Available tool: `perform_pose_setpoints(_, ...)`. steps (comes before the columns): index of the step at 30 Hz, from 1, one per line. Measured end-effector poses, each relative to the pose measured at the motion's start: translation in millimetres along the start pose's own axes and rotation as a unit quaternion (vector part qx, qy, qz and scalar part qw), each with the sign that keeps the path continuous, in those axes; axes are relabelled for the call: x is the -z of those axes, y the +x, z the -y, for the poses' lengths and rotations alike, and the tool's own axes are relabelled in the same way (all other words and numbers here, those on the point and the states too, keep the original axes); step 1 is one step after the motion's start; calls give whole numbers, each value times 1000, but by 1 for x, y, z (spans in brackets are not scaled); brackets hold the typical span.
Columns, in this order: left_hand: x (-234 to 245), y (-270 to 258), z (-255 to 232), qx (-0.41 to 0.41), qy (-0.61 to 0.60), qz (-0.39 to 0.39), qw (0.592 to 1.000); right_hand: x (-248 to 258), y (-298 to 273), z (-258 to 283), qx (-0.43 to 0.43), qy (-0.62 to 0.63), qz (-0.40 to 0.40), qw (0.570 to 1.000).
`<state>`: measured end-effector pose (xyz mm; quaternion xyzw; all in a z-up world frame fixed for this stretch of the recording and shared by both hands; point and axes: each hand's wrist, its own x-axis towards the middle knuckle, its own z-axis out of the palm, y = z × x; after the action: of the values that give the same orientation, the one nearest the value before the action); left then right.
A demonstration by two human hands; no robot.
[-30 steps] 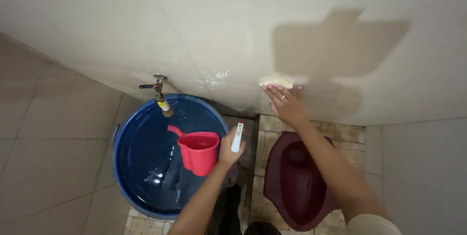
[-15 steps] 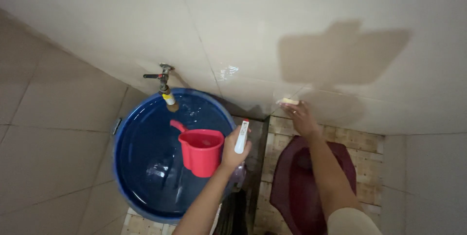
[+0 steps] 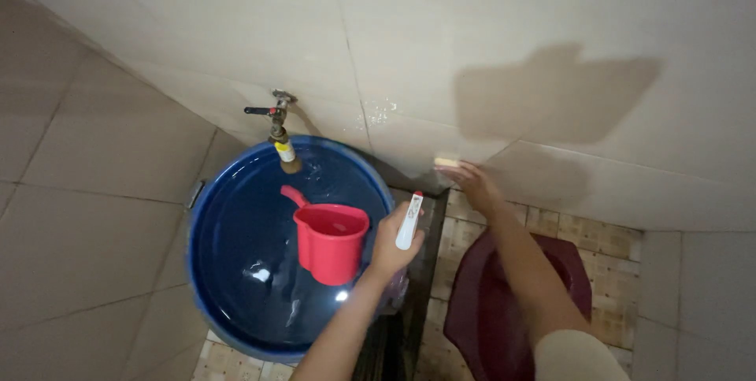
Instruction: Clean bathroom wall tiles and shower fixtures with a sponge and spray bottle.
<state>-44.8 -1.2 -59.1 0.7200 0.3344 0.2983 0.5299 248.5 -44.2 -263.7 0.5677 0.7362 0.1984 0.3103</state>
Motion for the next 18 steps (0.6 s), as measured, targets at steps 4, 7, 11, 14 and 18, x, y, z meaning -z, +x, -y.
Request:
perform_pose_setpoints(4, 0, 2, -8, -2, 6, 15, 1000, 25, 3, 1, -38, -49, -35, 998)
perform_pose_setpoints(7, -1, 2, -11, 12, -11, 13, 1000, 16, -16, 1, -94, -58, -84, 990)
perform_pose_setpoints(11, 1, 0, -3, -24, 5, 5, 1000, 4, -43, -2, -101, -9, -43, 994)
perform_pose_setpoints(14, 0, -5, -4, -10, 5, 5, 1000, 16, -62, -1, -103, 60, -38, 992)
perform_pose_setpoints(18, 1, -2, -3, -16, -8, 0, 1000, 39, -51, -37, -21, 60, -17, 998)
